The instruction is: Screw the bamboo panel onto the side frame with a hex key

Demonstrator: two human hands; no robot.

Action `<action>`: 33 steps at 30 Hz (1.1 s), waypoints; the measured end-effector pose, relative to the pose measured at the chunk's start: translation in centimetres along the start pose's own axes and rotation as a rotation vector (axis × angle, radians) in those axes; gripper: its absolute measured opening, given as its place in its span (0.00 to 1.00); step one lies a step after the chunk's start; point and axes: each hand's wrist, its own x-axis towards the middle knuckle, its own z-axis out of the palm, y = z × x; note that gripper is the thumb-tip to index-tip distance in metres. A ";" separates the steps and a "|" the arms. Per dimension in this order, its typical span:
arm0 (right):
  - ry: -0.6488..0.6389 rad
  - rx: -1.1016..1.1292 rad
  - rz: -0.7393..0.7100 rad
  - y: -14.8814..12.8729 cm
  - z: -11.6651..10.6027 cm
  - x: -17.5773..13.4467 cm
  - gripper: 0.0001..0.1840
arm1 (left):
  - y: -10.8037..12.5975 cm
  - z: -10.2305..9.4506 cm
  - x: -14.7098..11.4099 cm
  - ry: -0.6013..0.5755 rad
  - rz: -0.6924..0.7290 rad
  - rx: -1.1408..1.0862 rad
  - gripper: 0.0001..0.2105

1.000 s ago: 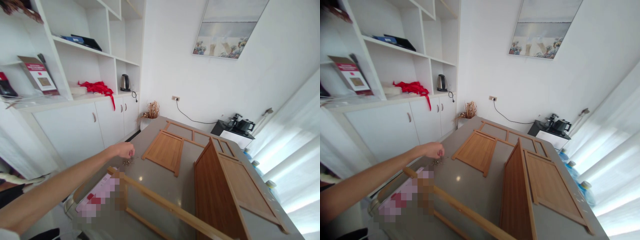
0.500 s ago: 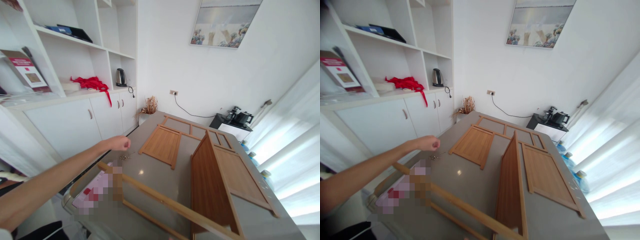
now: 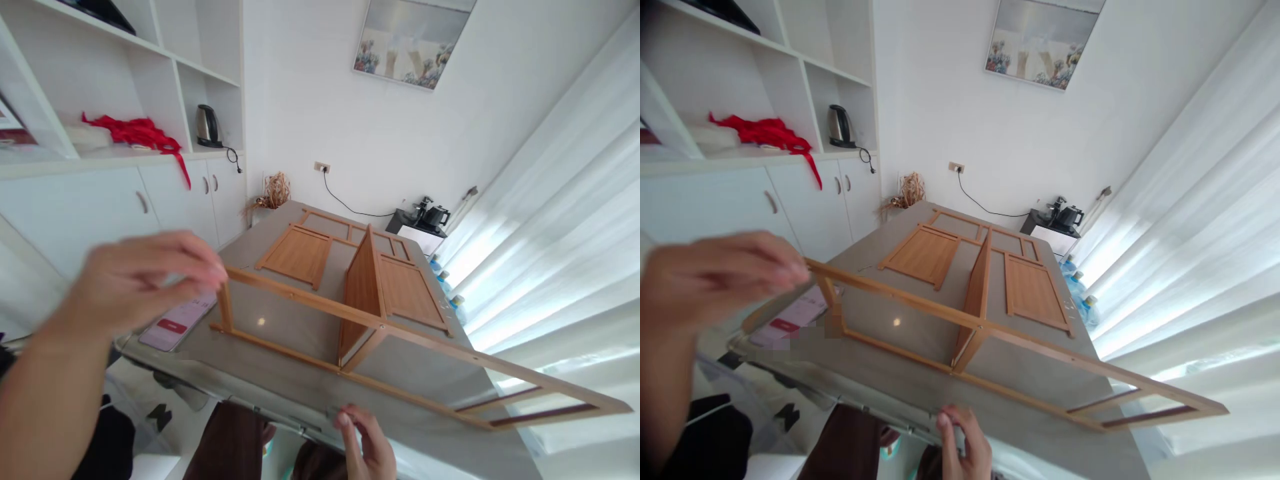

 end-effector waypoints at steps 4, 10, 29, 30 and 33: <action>-0.007 0.039 0.108 1.1 -2.9 -0.1 0.17 | 3.3 10.0 -4.5 -0.434 -0.100 -0.242 0.10; -0.049 0.116 0.170 1.9 -6.5 -0.2 0.22 | -0.1 19.4 -9.0 -0.516 -0.352 -0.312 0.08; -0.187 0.107 0.097 4.0 -4.6 7.8 0.21 | -1.4 24.3 -12.0 -0.465 -0.365 -0.296 0.11; -0.187 0.082 0.083 4.1 -4.3 8.3 0.21 | -1.4 24.3 -11.8 -0.440 -0.351 -0.297 0.11; -0.175 -0.011 0.035 4.3 -3.5 9.4 0.23 | -1.7 24.5 -11.3 -0.377 -0.301 -0.301 0.09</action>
